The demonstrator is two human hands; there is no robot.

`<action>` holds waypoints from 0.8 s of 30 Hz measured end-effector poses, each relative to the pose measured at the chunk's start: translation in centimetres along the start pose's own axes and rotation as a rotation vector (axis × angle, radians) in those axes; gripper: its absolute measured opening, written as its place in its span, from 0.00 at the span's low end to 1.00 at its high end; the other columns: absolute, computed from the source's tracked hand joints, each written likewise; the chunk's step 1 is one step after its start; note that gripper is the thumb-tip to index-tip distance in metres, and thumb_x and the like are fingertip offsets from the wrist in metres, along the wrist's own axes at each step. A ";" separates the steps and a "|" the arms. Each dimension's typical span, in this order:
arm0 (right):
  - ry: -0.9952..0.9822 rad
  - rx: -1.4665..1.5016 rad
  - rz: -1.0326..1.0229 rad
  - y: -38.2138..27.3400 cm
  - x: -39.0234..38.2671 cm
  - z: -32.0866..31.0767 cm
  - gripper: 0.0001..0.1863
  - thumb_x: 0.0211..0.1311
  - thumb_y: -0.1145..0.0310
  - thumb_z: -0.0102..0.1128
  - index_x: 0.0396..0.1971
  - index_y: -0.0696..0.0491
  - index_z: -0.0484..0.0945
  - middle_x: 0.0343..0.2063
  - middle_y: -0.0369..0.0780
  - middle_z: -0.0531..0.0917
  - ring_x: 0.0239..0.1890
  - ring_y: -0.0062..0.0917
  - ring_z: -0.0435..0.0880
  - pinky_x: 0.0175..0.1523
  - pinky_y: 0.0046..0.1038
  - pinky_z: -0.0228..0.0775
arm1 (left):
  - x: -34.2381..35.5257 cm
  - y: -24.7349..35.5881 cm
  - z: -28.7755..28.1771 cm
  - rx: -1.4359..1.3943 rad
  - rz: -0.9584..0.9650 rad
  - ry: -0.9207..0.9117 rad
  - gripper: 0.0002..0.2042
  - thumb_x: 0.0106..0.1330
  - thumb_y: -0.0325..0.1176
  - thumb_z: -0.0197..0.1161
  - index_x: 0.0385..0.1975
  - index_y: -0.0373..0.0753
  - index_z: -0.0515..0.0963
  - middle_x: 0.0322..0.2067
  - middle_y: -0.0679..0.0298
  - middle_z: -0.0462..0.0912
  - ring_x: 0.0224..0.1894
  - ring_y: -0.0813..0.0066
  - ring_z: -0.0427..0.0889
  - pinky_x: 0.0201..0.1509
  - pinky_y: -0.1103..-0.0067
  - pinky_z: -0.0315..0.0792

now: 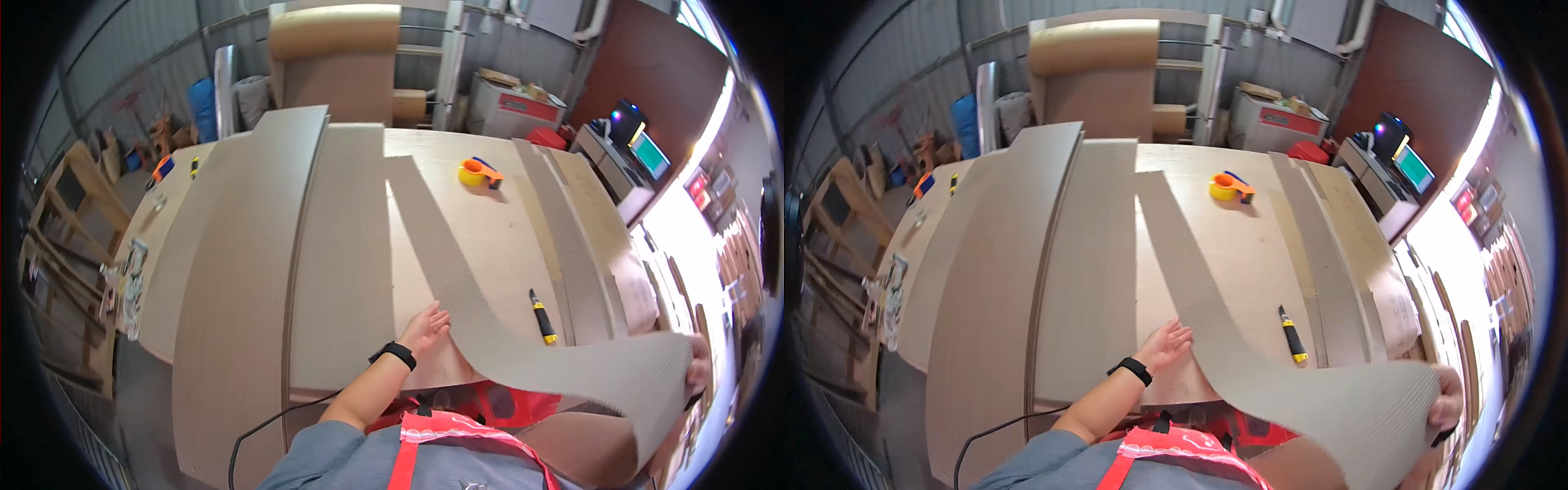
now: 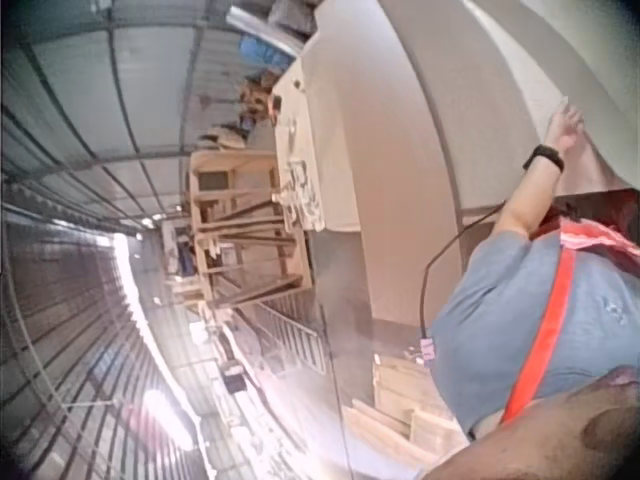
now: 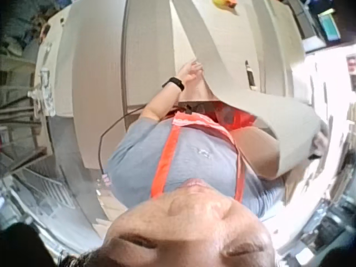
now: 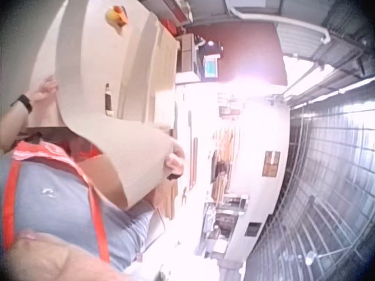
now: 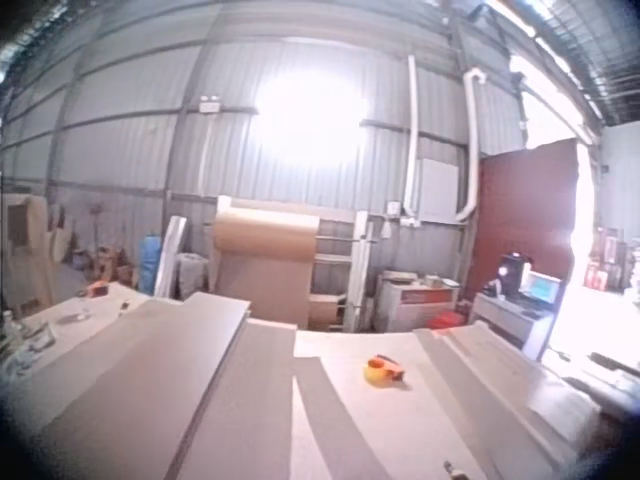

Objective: Measure and cut cardboard or paper protective material to wrap furniture components.

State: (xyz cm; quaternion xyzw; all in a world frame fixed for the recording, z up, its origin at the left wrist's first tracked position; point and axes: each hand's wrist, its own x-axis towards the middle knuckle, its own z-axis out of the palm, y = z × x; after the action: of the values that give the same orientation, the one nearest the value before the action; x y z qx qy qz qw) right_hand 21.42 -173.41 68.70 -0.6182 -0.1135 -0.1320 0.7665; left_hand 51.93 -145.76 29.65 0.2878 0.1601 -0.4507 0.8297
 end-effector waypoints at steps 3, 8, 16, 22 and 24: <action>-0.103 -0.151 0.244 -3.8 -4.1 -0.1 0.26 0.57 0.65 0.67 0.39 0.78 0.73 0.35 0.54 0.83 0.36 0.32 0.84 0.40 0.31 0.77 | 4.3 -0.2 1.5 0.043 0.072 0.058 0.32 0.68 0.45 0.60 0.64 0.31 0.58 0.65 0.48 0.60 0.63 0.63 0.67 0.53 0.74 0.73; 0.249 -0.255 0.685 -7.5 -11.3 0.5 0.24 0.53 0.75 0.71 0.45 0.74 0.72 0.39 0.50 0.83 0.39 0.28 0.83 0.44 0.28 0.74 | 9.6 3.0 3.9 0.475 0.165 0.252 0.22 0.59 0.36 0.68 0.46 0.32 0.67 0.59 0.50 0.65 0.57 0.62 0.71 0.46 0.74 0.75; -0.002 -0.898 0.977 -11.7 -15.7 -4.3 0.21 0.61 0.63 0.65 0.47 0.62 0.77 0.38 0.37 0.83 0.41 0.19 0.80 0.46 0.22 0.72 | 13.8 2.4 8.8 0.715 0.338 1.046 0.25 0.53 0.33 0.72 0.45 0.32 0.66 0.38 0.55 0.73 0.32 0.66 0.76 0.27 0.74 0.74; -0.056 -1.143 0.684 -11.0 -12.5 -3.0 0.19 0.64 0.65 0.54 0.51 0.60 0.76 0.37 0.44 0.84 0.37 0.29 0.84 0.41 0.27 0.73 | 13.6 0.2 11.5 0.612 0.201 0.438 0.12 0.62 0.34 0.64 0.34 0.38 0.66 0.23 0.67 0.65 0.23 0.78 0.68 0.25 0.78 0.65; -0.110 -1.281 0.557 -11.5 -10.4 -3.7 0.19 0.66 0.65 0.52 0.51 0.60 0.76 0.37 0.46 0.84 0.36 0.31 0.84 0.41 0.27 0.74 | 12.8 -2.5 13.0 0.406 0.207 0.492 0.15 0.60 0.33 0.63 0.40 0.36 0.67 0.26 0.65 0.63 0.24 0.77 0.65 0.23 0.76 0.63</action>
State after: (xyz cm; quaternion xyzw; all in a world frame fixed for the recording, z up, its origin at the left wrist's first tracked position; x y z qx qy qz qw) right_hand 7.71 -178.64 74.95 -0.9601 0.1109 0.0601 0.2496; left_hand 56.85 -163.33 32.30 0.5621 0.2325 -0.3040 0.7332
